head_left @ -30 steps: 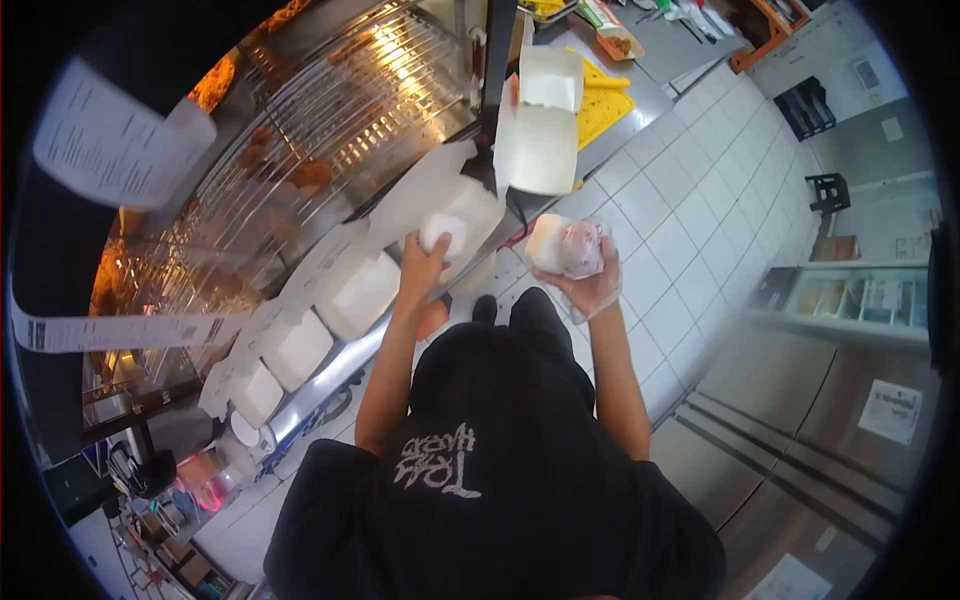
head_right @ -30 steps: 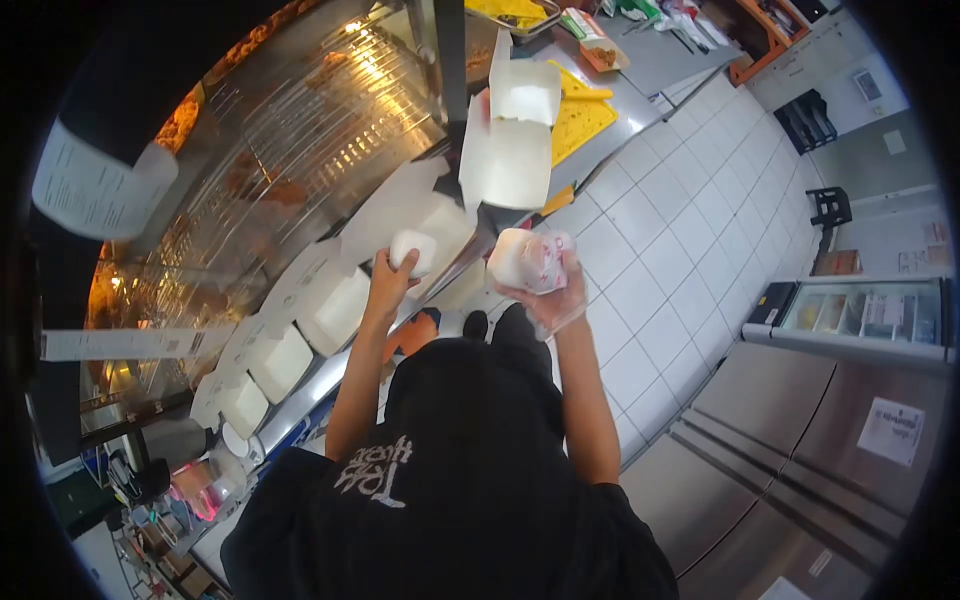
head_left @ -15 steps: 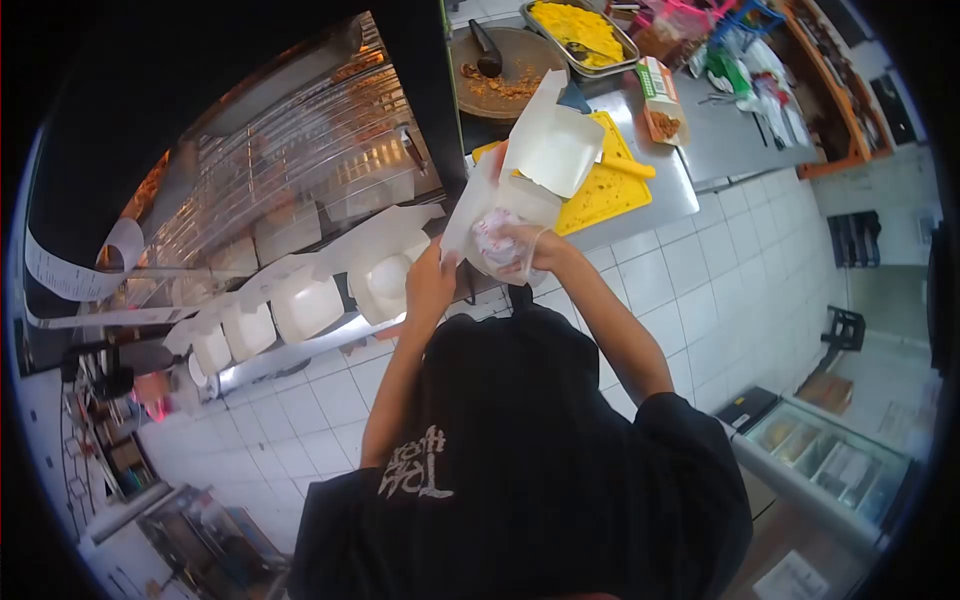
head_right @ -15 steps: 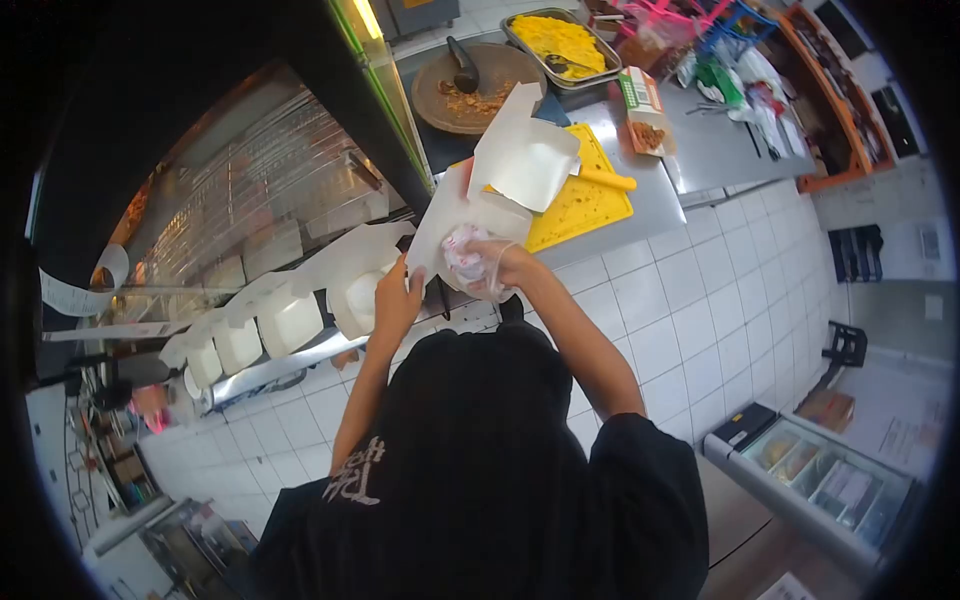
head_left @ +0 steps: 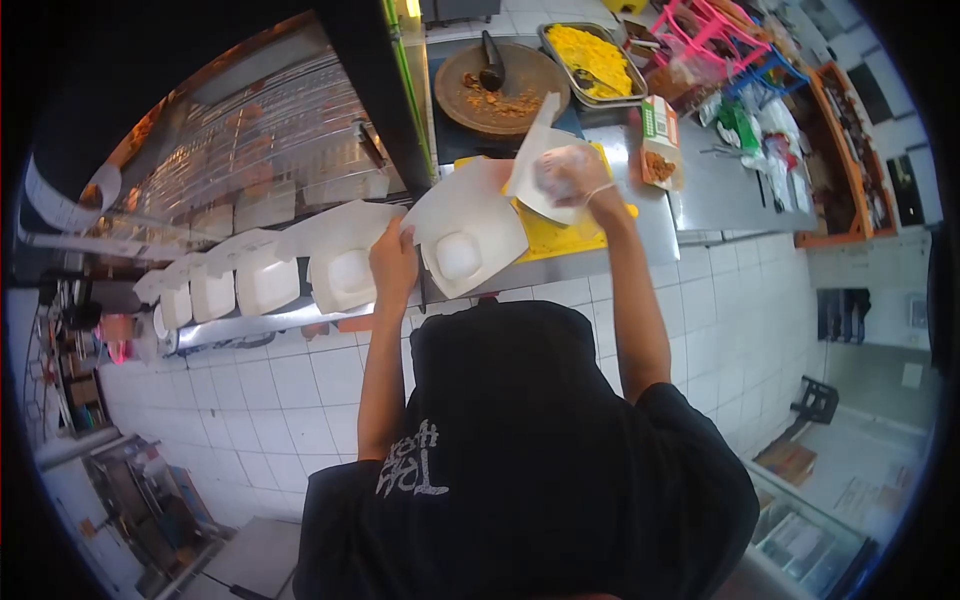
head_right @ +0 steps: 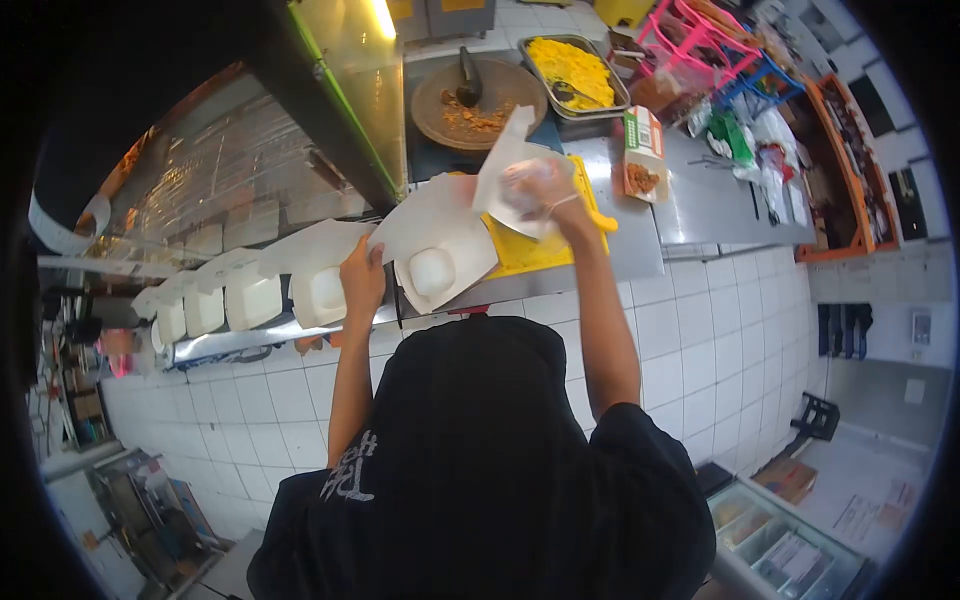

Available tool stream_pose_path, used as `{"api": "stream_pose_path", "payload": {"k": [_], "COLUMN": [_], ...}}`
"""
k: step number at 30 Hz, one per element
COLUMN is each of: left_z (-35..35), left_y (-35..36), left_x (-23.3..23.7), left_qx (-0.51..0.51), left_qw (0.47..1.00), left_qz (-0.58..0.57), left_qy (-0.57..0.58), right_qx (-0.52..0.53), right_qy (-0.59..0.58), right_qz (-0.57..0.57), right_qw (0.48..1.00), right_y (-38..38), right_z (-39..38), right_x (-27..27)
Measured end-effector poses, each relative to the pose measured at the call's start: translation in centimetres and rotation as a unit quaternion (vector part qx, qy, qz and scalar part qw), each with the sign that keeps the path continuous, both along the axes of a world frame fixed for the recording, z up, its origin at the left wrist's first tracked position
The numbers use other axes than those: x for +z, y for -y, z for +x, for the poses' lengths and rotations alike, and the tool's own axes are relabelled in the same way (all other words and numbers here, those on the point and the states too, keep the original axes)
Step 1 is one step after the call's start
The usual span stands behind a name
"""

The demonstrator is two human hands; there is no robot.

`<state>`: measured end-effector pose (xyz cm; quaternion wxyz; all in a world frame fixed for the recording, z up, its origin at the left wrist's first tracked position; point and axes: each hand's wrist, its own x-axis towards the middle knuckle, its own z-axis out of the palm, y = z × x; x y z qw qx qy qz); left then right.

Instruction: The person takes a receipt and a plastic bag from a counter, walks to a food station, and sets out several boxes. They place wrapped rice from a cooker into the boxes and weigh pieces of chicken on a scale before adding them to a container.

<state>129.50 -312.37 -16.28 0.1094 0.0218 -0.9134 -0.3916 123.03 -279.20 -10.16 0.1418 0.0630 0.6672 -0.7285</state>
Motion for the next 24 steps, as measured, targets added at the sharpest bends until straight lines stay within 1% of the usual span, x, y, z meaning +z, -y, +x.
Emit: {"api": "stream_pose_path", "payload": {"k": [2, 3, 4, 5, 6, 7, 8, 10, 11, 12, 14, 15, 17, 18, 19, 20, 21, 23, 24], "left_z": [-0.1, 0.1, 0.1, 0.0, -0.3, -0.4, -0.4, -0.8, -0.8, -1.0, -1.2, -1.3, -1.7, -1.7, -1.5, -1.4, -1.4, -1.1, -0.9], "left_y": [-0.4, -0.7, -0.9, -1.0, -1.2, -1.4, -1.7, -2.4, -2.7, -2.9, -3.2, -3.3, -3.4, -3.6, -3.6, -3.6, -3.7, -3.6, -3.7], "left_x": [0.1, 0.3, 0.4, 0.3, -0.1, -0.9, -1.2, -0.6, -0.4, -0.4, -0.3, -0.4, -1.1, -1.0, -0.8, -0.7, -0.6, -0.7, -0.5], "left_qx": [0.011, 0.015, 0.016, 0.018, 0.018, 0.021, 0.025, 0.029, 0.033, 0.032, 0.016, 0.01, 0.025, 0.018, 0.025, 0.034, 0.032, 0.029, 0.026], "left_qw": [1.0, 1.0, 0.999, 0.999, 0.999, 0.998, 0.997, 0.997, 0.997, 0.997, 0.998, 0.998, 0.995, 0.995, 0.994, 0.993, 0.993, 0.994, 0.994], "left_qz": [-0.013, 0.002, 0.017, 0.013, 0.011, 0.019, 0.026, 0.024, 0.021, 0.019, 0.024, 0.021, 0.032, 0.031, 0.043, 0.054, 0.053, 0.058, 0.054], "left_qy": [-0.015, -0.022, -0.029, -0.034, -0.04, -0.058, -0.074, -0.071, -0.062, -0.062, -0.059, -0.06, -0.093, -0.095, -0.1, -0.103, -0.101, -0.092, -0.088], "right_qx": [-0.02, 0.028, 0.03, 0.219, 0.391, 0.249, 0.248, 0.334, 0.304, 0.304, 0.284, 0.279, 0.191, 0.185, 0.07, -0.043, -0.044, -0.098, -0.098], "right_qy": [0.033, 0.048, 0.044, -0.102, -0.243, 0.146, 0.142, 0.096, 0.051, 0.051, -0.068, -0.066, -0.113, -0.11, -0.125, -0.137, -0.134, 0.046, 0.052], "right_qz": [0.15, 0.248, 0.246, 0.334, 0.402, 0.221, 0.221, 0.346, 0.425, 0.424, 0.565, 0.564, 0.652, 0.652, 0.633, 0.605, 0.604, 0.574, 0.572], "right_qw": [0.988, 0.967, 0.968, 0.911, 0.792, 0.931, 0.932, 0.872, 0.851, 0.852, 0.771, 0.775, 0.725, 0.727, 0.761, 0.783, 0.784, 0.811, 0.813], "right_y": [-2.0, -2.3, -3.7, -5.5, -6.4, -3.0, -2.5, -2.4, -2.8, -3.2, -3.8, -4.0, -4.2, -4.0, -3.5, -2.9, -2.0, -0.2, -0.1], "right_z": [-3.3, -5.0, -7.3, -9.6, -11.1, -8.2, -7.6, -7.7, -7.6, -7.7, -7.4, -7.0, -5.9, -4.7, -3.2, -2.4, -2.3, -1.6, -1.5], "right_x": [0.5, -0.2, -3.8, -9.1, -11.5, -5.5, -5.4, -6.4, -7.3, -7.4, -7.9, -8.4, -10.0, -10.6, -11.2, -11.6, -11.3, -10.6, -11.1]}}
